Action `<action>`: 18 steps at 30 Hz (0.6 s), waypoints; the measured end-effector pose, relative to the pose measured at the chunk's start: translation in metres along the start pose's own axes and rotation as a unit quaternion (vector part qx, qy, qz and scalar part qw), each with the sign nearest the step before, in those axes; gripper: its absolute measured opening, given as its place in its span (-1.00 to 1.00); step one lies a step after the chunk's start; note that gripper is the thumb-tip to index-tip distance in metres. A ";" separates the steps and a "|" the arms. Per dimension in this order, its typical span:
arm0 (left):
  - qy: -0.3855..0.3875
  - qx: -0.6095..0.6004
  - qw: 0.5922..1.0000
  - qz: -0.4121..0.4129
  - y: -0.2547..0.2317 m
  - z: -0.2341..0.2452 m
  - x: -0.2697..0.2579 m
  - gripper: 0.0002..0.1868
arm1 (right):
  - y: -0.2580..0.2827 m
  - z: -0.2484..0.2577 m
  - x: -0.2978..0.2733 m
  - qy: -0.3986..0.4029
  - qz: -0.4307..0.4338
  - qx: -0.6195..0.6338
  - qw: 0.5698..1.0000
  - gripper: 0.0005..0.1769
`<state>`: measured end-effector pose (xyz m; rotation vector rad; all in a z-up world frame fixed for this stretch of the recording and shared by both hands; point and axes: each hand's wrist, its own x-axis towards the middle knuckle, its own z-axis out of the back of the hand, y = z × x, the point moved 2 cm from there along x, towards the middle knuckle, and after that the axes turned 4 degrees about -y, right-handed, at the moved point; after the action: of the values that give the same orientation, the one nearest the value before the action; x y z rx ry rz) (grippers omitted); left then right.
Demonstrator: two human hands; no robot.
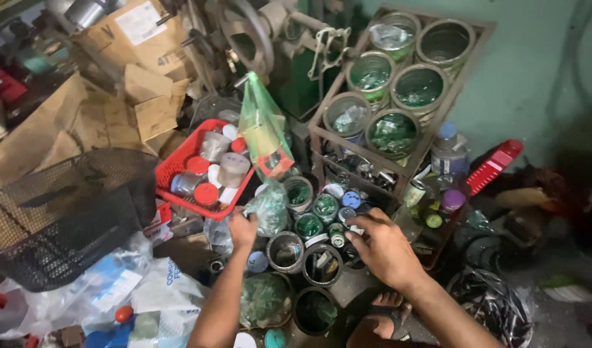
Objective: The person cleans a metal engine part by hand using a green scouring pad. They repeatedly rub the part's surfaces and then place it on a drill press table. The person also handles several small, wrapped green items from a cluttered workbench.
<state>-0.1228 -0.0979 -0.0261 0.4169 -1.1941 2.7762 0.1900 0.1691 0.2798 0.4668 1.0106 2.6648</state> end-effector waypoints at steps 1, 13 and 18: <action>-0.004 0.028 1.000 -0.002 0.017 -0.010 0.007 -0.63 | 0.001 0.001 0.000 0.002 -0.010 0.012 1.000 -0.70; -0.025 0.041 0.964 -0.261 -0.169 0.031 -0.039 -0.34 | 0.002 0.009 -0.002 0.033 -0.063 0.017 0.997 -0.63; 0.183 0.071 0.955 -0.221 -0.054 -0.206 -0.006 -0.71 | -0.019 0.002 -0.006 0.060 -0.096 0.028 0.993 -0.66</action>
<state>-0.1512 0.0887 -0.1257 0.1415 -0.7162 2.4114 0.1980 0.1819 0.2676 0.2100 1.1068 2.5219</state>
